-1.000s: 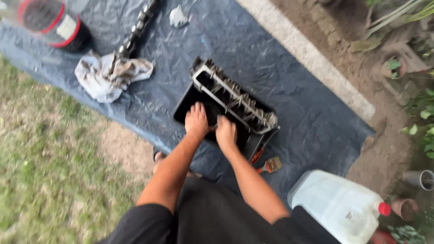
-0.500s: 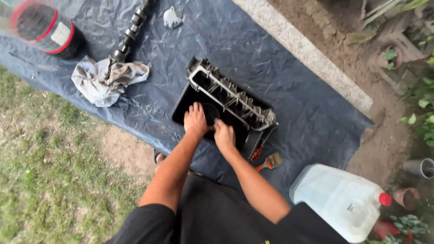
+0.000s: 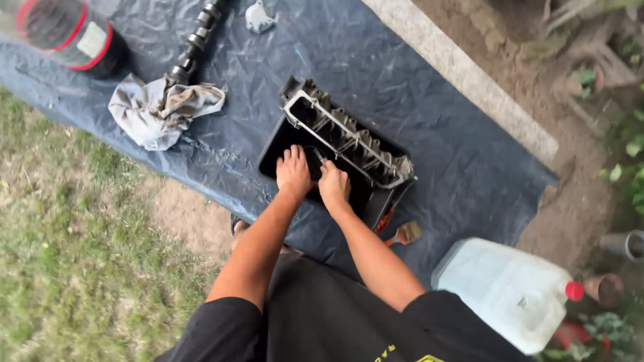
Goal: Cleaning an engine gear by washing it in a fluid bath and wiping it dry with a cloth
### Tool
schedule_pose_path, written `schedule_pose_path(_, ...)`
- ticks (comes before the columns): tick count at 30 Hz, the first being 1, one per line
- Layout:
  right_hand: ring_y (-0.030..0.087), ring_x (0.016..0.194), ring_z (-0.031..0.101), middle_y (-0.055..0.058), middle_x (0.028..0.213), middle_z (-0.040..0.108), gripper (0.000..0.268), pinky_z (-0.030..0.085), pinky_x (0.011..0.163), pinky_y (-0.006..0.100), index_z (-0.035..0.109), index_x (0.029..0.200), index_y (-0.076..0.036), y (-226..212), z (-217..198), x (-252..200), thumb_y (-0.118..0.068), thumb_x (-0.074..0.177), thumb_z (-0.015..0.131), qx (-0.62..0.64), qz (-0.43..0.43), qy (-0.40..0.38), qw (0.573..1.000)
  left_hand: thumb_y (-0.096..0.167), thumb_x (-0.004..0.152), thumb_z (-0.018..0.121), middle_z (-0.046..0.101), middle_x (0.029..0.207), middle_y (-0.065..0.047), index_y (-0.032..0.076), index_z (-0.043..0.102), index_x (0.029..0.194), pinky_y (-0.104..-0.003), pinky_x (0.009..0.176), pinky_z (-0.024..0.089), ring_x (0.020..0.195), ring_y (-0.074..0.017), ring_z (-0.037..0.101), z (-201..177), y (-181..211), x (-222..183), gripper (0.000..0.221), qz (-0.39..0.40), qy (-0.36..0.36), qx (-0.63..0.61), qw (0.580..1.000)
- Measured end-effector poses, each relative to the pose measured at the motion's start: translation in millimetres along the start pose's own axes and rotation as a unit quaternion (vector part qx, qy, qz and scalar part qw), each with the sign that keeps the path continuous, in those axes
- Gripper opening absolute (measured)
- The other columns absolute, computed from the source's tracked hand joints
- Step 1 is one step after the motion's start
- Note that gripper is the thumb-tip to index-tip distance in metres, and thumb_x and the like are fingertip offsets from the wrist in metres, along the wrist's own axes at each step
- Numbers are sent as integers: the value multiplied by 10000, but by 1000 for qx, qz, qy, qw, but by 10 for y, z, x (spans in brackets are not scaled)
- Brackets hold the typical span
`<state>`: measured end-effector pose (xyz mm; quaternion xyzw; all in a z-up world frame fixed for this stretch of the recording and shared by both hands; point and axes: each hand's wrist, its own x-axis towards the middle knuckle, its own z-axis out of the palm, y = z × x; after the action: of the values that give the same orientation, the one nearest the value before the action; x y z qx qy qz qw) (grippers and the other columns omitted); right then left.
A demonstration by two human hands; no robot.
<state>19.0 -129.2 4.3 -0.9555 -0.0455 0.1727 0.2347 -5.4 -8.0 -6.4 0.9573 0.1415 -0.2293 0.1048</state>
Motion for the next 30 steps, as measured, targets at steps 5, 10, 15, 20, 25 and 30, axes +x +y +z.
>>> schedule_pose_path(5,292,994,741,74,960,789,193,598,858,429,784,1081,-214,711,-87,-39,-324,970,672,26,-31,16,999,515,717,847,401,1529,-80,102,334,1574,-380,982,441,1321,-275,415,-99,-155,108,1081,99,39,55,993)
schedule_pose_path(10,341,1010,730,150,1029,778,204,598,870,459,777,1112,-123,913,-259,-297,-232,981,665,32,-3,55,998,516,684,843,446,1488,-164,19,294,1592,-356,898,567,1281,-320,504,-203,-269,11,1171,123,70,11,990)
schedule_pose_path(15,306,1020,732,133,1033,779,211,609,879,427,781,1116,-129,716,-228,-395,-191,963,649,50,20,46,997,750,608,810,424,1504,-187,59,235,1611,-353,980,574,1316,-318,492,-59,-205,49,1347,89,9,-21,996)
schedule_pose_path(20,333,1031,725,156,1062,769,213,608,868,448,770,1148,-109,392,-35,-245,-144,968,663,86,-42,28,995,676,675,821,409,1528,-153,121,234,1620,-329,967,577,1324,-288,477,-159,-205,31,1244,76,6,-20,997)
schedule_pose_path(25,334,1087,707,167,1086,763,259,594,916,487,748,1199,-111,85,-96,-26,-156,993,598,79,-32,2,996,622,679,863,372,1576,-127,137,232,1621,-341,979,572,1348,-280,451,-120,-196,49,1233,56,-19,-40,997)
schedule_pose_path(30,290,1052,736,126,1074,779,280,609,907,442,746,1228,-173,295,-130,-298,-188,993,594,0,-21,-49,999,689,641,835,383,1543,-105,161,218,1622,-360,975,543,1333,-263,442,-18,-179,108,1274,80,-2,-2,997)
